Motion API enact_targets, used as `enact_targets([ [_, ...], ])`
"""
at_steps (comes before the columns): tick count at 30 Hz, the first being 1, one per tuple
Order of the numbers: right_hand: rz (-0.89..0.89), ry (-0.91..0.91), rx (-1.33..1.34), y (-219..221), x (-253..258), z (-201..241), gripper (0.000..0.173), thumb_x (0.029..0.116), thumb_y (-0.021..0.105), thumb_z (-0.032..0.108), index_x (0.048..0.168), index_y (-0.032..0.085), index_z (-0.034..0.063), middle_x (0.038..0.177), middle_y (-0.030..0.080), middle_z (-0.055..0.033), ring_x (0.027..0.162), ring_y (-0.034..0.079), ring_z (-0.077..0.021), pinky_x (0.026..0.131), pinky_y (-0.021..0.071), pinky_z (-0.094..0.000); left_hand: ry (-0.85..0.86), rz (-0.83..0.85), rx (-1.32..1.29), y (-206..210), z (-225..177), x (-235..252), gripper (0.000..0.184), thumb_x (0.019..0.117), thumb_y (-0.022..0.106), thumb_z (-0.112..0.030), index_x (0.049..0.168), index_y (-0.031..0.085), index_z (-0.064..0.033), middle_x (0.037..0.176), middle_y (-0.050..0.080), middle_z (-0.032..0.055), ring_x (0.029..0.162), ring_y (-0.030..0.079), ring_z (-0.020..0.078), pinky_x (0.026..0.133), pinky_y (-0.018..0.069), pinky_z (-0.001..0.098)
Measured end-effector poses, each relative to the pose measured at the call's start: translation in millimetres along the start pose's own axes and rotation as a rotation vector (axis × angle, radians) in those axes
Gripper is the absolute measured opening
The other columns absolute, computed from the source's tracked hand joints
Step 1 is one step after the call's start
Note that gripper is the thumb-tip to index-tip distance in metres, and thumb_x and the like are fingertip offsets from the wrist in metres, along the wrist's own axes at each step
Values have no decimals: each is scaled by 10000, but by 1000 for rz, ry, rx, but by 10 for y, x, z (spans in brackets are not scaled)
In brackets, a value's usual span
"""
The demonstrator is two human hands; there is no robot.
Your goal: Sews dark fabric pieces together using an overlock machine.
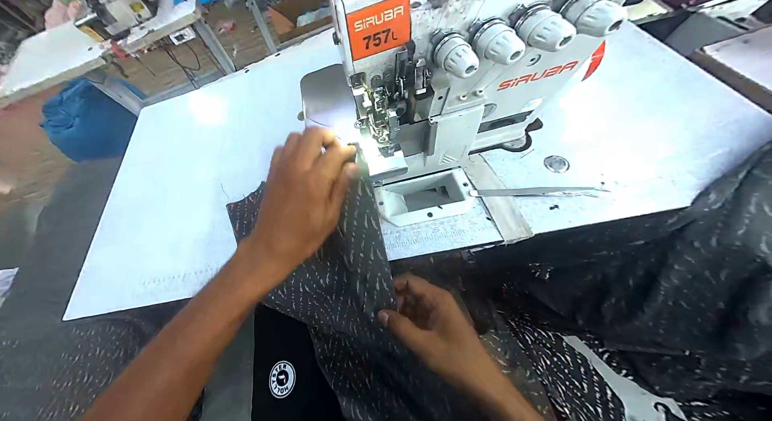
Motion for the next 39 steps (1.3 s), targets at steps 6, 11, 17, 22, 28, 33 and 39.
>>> enact_targets([
  [6,5,22,-92,5,-240,-103,106,939,711,162,1008,712,81,797,697,21,645,650,-68,574,570,-246,12,48,78,170,-432,-191,558,1066,362,-467,1485,554,-152,1396,549,132,1272,490,345,1029,376,548],
  [11,-20,-5,-148,-82,-236,-36,147,948,698,210,853,663,104,688,616,43,576,567,-29,511,478,-208,9,35,90,248,-478,-106,620,1037,391,-569,1500,543,-185,1364,542,151,1250,481,352,1028,359,536],
  [17,-25,-17,-114,-181,-160,-75,146,948,705,215,856,679,104,682,616,45,566,560,-26,501,470,-201,-8,36,65,231,-431,-108,692,999,404,-626,1421,565,-103,1419,529,138,1301,475,345,1061,349,557],
  [22,20,-60,-71,-173,-167,-27,150,954,712,194,855,674,89,680,615,34,552,551,-18,487,467,-195,-15,68,132,251,-445,-56,751,981,364,-699,1500,536,-184,1383,529,150,1259,472,351,1022,350,544],
  [28,16,-78,-52,-178,-152,10,143,957,700,187,857,669,90,673,606,42,549,542,-14,482,455,-192,-35,93,168,257,-461,9,764,966,377,-715,1526,513,-214,1391,511,161,1253,464,352,1006,348,538],
  [33,-32,-51,-54,-260,-147,28,130,957,686,179,854,667,101,668,600,39,553,546,-34,493,455,-206,-35,81,192,271,-487,-13,805,956,370,-731,1565,456,-211,1455,479,176,1314,442,365,1057,329,555],
  [39,-85,-136,-111,-305,-181,33,163,955,676,235,851,698,113,784,652,29,670,598,-45,576,503,-222,-56,-14,-14,126,-399,-160,569,1050,395,-483,1341,591,-35,1449,552,134,1337,512,297,1085,430,486],
])
Point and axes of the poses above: each hand's wrist, its own x-axis towards the middle knuckle, its own y-axis out of the palm, z = x × y, the point moved 9 cm from there along x, towards the middle knuckle
